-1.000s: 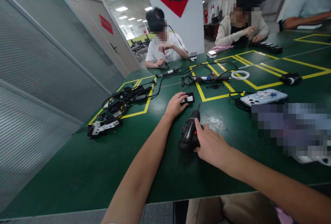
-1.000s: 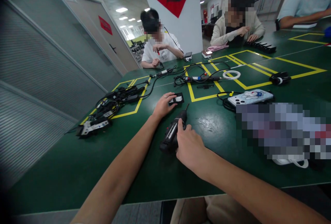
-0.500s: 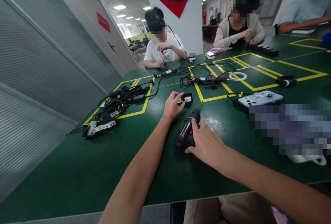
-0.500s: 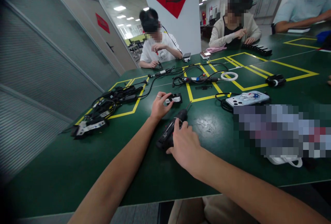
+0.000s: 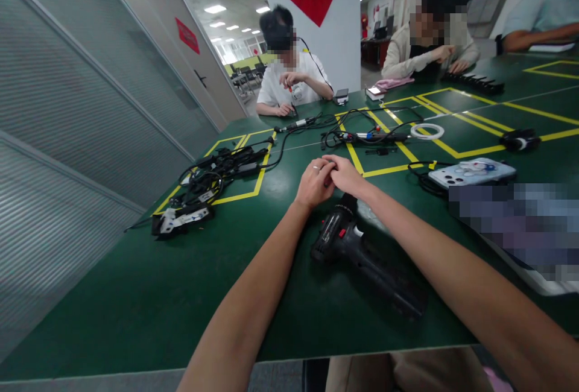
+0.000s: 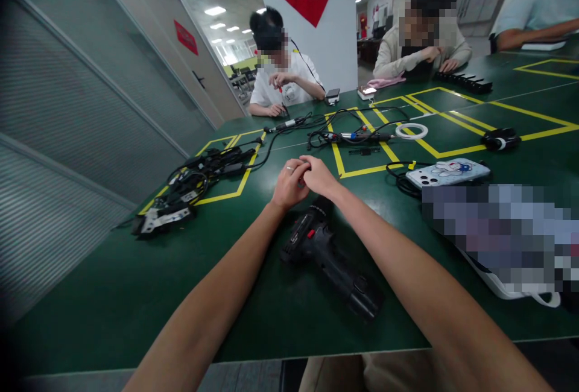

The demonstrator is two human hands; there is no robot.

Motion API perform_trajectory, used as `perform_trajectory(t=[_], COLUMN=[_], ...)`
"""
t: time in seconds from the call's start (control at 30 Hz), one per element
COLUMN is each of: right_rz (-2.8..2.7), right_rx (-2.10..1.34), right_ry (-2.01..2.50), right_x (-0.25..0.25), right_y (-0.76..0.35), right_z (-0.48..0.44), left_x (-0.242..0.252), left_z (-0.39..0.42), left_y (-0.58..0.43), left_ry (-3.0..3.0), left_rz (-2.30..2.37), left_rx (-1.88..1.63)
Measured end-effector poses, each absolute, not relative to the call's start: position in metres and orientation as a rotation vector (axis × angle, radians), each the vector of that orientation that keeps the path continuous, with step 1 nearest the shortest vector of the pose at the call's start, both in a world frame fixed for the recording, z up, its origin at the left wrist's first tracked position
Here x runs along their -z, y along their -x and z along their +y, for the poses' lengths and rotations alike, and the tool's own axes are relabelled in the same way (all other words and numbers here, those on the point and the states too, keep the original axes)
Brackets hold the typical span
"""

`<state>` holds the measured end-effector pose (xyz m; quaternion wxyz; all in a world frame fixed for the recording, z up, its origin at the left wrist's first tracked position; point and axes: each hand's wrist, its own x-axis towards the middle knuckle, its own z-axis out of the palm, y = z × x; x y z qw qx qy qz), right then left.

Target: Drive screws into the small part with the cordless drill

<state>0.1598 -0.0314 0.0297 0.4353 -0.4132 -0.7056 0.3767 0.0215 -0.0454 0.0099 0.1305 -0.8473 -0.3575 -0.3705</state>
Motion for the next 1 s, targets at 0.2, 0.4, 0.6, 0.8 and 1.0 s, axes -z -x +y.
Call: perform_trajectory(t=[0.2,0.4,0.6,0.8,1.0], right_rz=[-1.746,-1.872,-1.951,-2.061,-2.075], right_rx=[-0.667,-0.477,-0.332,-0.273,-0.156], right_ry=[1.083,1.22,1.379,1.337,1.391], right_x=[-0.016,-0.016,-0.021,-0.022,-0.023], right_y=[-0.165,-0.168,-0.175,-0.177,-0.181], right_z=[-0.038,-0.045,-0.049,-0.051,-0.051], left_x=[-0.01,-0.001,0.005,-0.001,-0.015], left_z=[-0.038,-0.034,-0.023,-0.03,-0.043], left_y=[-0.018,-0.019,-0.004,-0.009,-0.017], left_ry=[2.491,2.605,2.604,2.584,2.515], left_rz=[-1.233,-1.391,-1.432,-1.301,-1.259], left_rx=[0.998,0.779,0.813,1.141,1.237])
